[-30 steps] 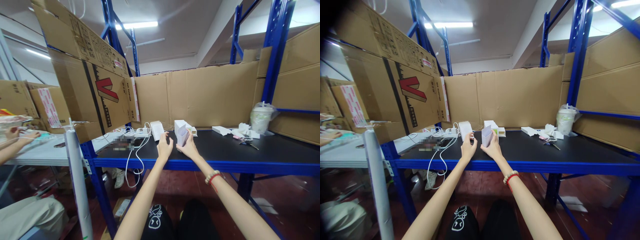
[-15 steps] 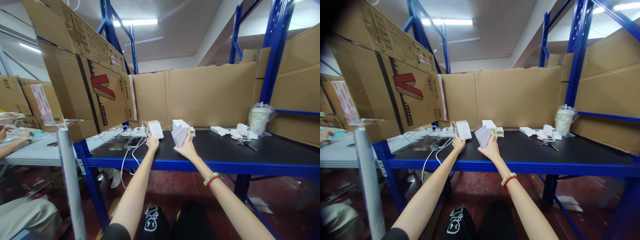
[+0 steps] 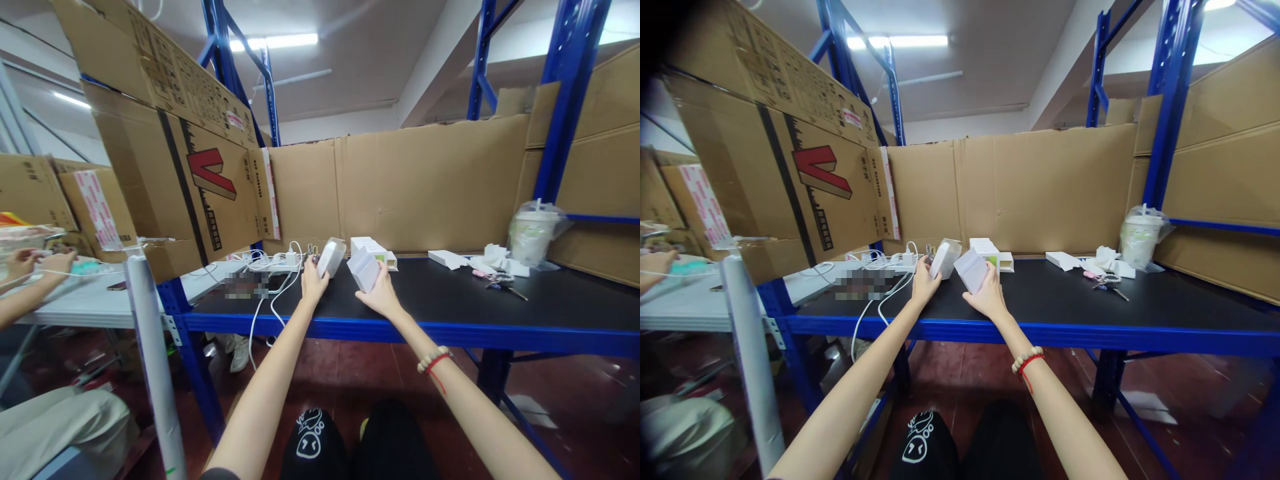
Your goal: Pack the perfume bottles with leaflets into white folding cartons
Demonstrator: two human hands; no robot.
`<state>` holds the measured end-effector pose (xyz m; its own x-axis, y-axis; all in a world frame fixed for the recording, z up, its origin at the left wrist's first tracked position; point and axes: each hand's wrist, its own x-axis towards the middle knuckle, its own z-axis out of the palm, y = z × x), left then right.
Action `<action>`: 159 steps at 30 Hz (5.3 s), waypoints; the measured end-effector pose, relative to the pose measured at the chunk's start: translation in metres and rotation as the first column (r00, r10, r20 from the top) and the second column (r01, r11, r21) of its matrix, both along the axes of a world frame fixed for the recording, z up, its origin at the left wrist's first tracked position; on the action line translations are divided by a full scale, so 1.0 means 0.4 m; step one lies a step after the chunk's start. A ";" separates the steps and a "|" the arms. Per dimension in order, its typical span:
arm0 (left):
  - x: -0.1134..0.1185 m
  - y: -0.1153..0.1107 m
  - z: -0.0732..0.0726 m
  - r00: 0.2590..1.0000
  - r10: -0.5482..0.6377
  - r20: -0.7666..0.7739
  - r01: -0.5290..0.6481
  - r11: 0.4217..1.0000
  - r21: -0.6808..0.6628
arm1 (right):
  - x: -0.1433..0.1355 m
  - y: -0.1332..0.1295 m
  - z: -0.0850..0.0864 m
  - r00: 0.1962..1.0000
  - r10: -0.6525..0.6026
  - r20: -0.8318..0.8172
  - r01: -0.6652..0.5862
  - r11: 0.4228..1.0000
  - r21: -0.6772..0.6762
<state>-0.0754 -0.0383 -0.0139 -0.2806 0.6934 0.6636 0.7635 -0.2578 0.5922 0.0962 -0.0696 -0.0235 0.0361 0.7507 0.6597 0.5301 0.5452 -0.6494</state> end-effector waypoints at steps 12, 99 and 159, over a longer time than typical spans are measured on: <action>0.051 -0.061 0.018 0.886 0.018 -0.463 -0.035 0.999 -0.027 | 0.002 -0.009 0.012 0.991 0.070 -0.112 -0.072 0.997 -0.014; 0.064 -0.117 -0.010 0.430 0.099 -0.898 0.397 0.872 0.287 | 0.017 -0.027 0.040 0.561 0.207 -0.801 -0.340 0.940 0.005; 0.062 -0.100 -0.017 0.640 -0.020 -0.768 0.429 0.838 0.336 | -0.004 -0.007 0.021 0.872 0.189 -0.452 -0.194 0.980 0.035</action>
<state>-0.0507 -0.0782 -0.0207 0.5406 0.2250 0.8106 0.7554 -0.5539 -0.3500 0.0946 -0.0725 -0.0153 0.1824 0.7806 0.5978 0.0637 0.5974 -0.7994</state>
